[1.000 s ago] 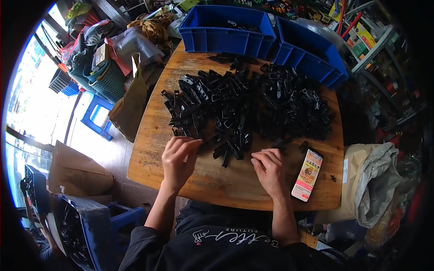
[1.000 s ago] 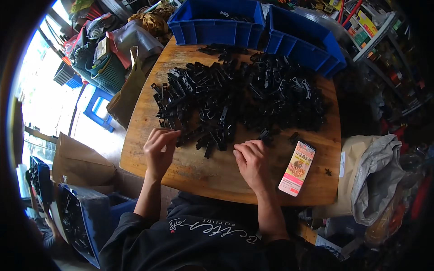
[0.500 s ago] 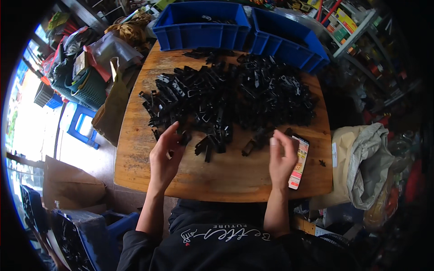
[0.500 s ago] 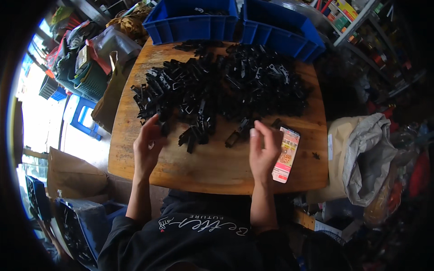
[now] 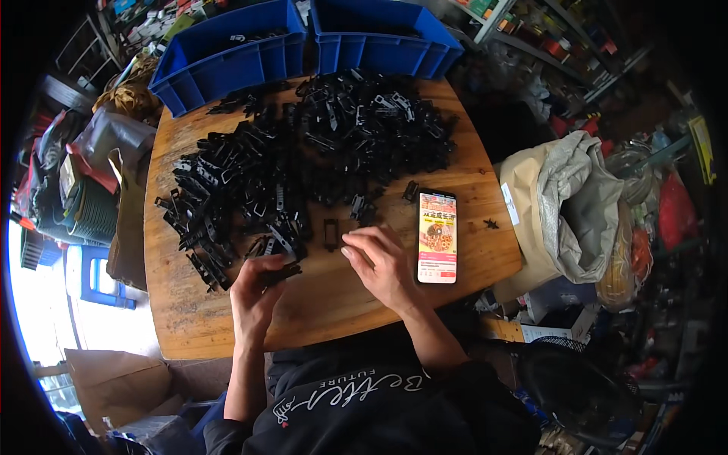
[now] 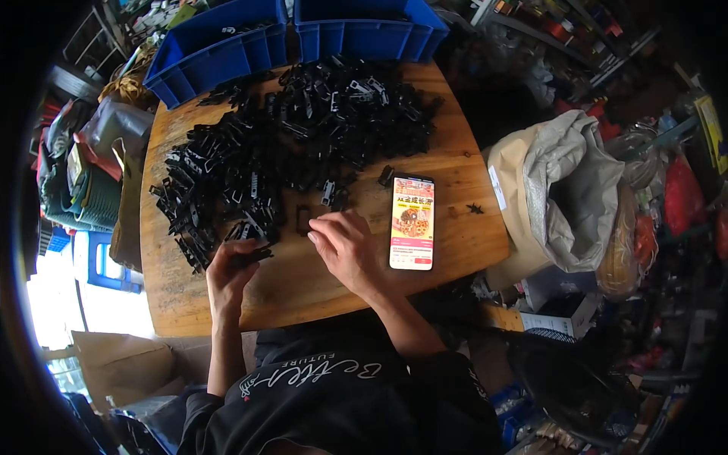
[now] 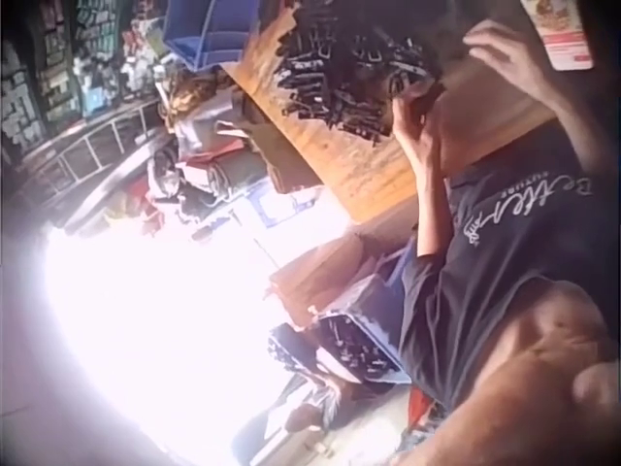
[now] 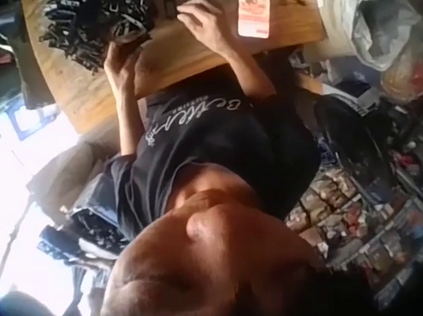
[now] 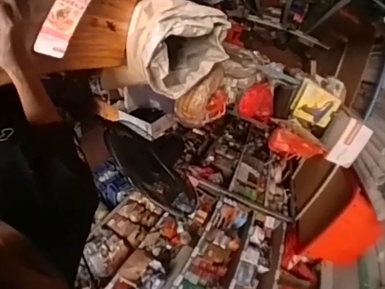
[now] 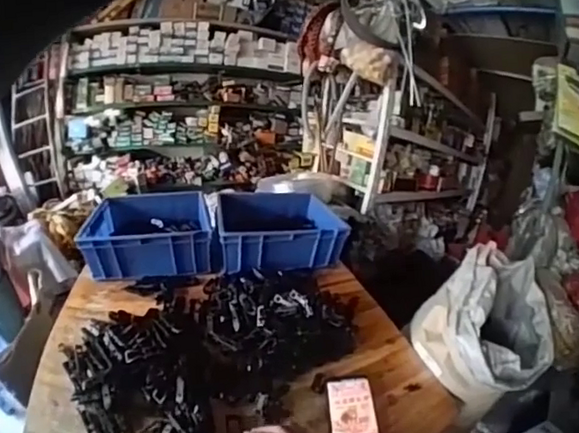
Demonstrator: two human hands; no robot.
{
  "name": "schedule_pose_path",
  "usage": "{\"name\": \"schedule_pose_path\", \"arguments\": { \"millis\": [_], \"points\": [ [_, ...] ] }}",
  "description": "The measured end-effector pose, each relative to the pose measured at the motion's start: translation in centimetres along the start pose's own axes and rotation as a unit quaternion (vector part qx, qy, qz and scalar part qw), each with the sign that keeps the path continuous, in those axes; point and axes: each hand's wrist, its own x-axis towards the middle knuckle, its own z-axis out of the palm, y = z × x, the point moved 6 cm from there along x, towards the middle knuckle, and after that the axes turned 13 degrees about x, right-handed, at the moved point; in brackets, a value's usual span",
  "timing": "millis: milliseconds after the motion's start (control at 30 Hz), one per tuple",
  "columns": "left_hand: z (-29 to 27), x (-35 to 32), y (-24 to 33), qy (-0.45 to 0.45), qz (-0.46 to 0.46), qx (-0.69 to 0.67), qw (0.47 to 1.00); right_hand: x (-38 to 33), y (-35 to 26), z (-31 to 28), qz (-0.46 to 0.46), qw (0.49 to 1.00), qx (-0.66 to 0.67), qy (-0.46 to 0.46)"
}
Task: Assembling small black plastic components by hand at a workbench.
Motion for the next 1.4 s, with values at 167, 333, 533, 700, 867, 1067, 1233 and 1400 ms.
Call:
{"name": "schedule_pose_path", "arguments": {
  "millis": [167,333,533,700,867,1067,1233,1400],
  "points": [
    [1.4,-1.8,0.4,-0.043,-0.006,0.015,0.999,-3.8,-1.0,-5.0,-0.009,0.994,-0.028,0.107],
    [4.1,-2.4,0.0,-0.128,-0.026,0.009,0.991,-9.7,1.1,-12.2,0.181,0.936,-0.023,0.301],
    [4.7,-2.2,-0.2,-0.136,-0.007,0.052,0.989,-10.3,1.2,-13.0,0.164,0.950,-0.088,0.251],
    [4.5,-2.7,-0.7,-0.128,-0.014,0.046,0.991,-9.2,1.4,-11.9,0.146,0.966,-0.141,0.158],
    [4.2,-2.7,-0.5,-0.130,0.001,0.050,0.990,-9.1,1.1,-13.0,0.123,0.961,-0.108,0.222],
    [4.2,-2.7,-0.5,-0.124,-0.026,0.017,0.992,-7.0,1.0,-12.7,0.081,0.962,-0.133,0.222],
    [3.9,-2.7,-0.9,-0.127,-0.028,0.029,0.991,-5.0,1.4,-10.8,0.107,0.969,-0.076,0.208],
    [4.1,-2.6,-1.1,-0.139,-0.041,0.072,0.987,-0.7,0.9,-4.2,0.078,0.988,-0.132,0.034]
  ]
}}
